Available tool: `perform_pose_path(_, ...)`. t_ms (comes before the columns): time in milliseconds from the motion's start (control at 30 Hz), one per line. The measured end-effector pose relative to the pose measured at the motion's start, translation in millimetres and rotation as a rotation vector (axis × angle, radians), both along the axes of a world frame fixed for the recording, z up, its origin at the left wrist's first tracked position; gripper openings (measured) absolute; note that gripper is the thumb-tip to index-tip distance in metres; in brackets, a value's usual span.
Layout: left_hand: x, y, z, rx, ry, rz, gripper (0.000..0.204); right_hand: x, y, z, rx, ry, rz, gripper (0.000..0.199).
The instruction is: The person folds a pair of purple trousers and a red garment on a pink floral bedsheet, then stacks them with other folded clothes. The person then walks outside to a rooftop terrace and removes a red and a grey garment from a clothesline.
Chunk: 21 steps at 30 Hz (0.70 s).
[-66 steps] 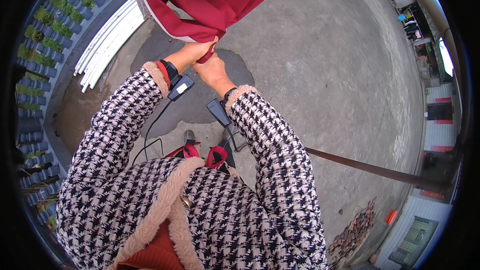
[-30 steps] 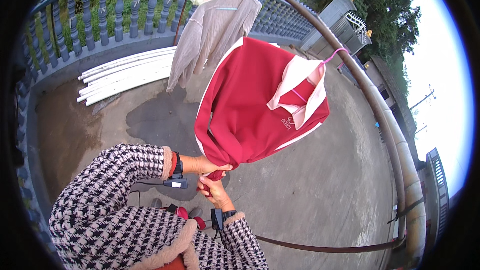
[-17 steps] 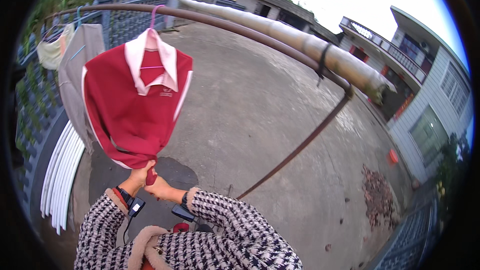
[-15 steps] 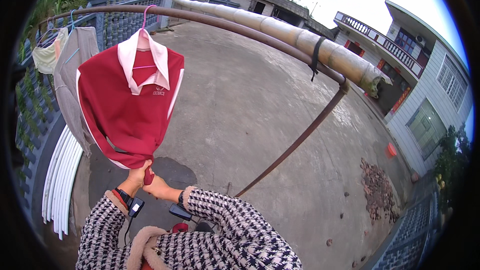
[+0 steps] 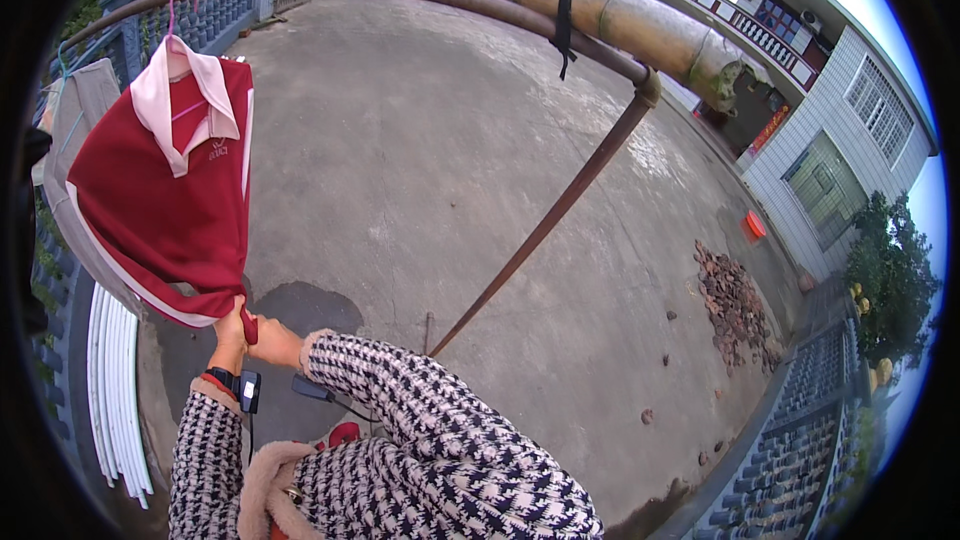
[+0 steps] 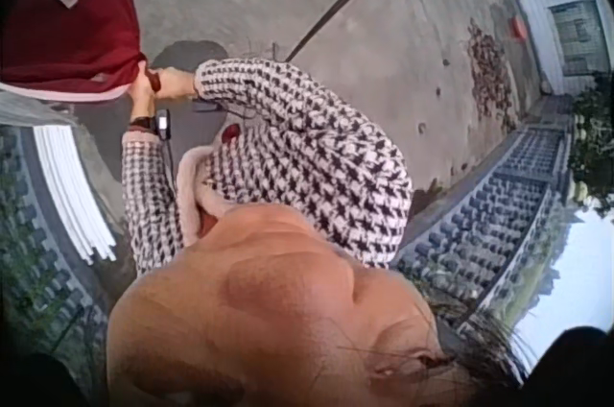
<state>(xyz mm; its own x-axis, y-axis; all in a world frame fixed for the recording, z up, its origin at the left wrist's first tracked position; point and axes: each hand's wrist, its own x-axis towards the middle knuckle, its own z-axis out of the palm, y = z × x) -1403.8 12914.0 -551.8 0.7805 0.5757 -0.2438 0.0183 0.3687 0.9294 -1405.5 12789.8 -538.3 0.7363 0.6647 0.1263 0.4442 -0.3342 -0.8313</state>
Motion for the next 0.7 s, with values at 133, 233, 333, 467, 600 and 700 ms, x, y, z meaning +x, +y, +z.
perform_pose_path(133,1.0,-5.3,-4.2,0.027,0.012,0.034,0.017,-0.4,0.1,2.1,-0.072,-0.085,0.010,0.042)
perform_pose_path(233,1.3,-10.4,-5.1,0.052,-0.002,0.044,0.017,1.7,-9.2,2.9,-0.137,-0.132,0.041,0.041)
perform_pose_path(333,0.1,-13.2,-6.8,0.103,0.011,0.094,0.017,2.5,-14.3,1.7,-0.167,-0.106,0.020,0.047)
perform_pose_path(467,1.5,-14.9,-9.3,0.271,0.097,0.143,0.017,2.0,-22.7,0.0,-0.147,-0.034,-0.009,0.059)
perform_pose_path(600,3.7,-11.2,-11.0,0.088,0.079,0.080,0.019,-5.5,-25.9,3.6,-0.124,-0.094,-0.089,0.055)
perform_pose_path(700,-0.2,-7.4,-10.5,0.007,0.050,-0.081,0.026,-11.8,-28.9,9.8,-0.013,-0.127,-0.127,0.051)
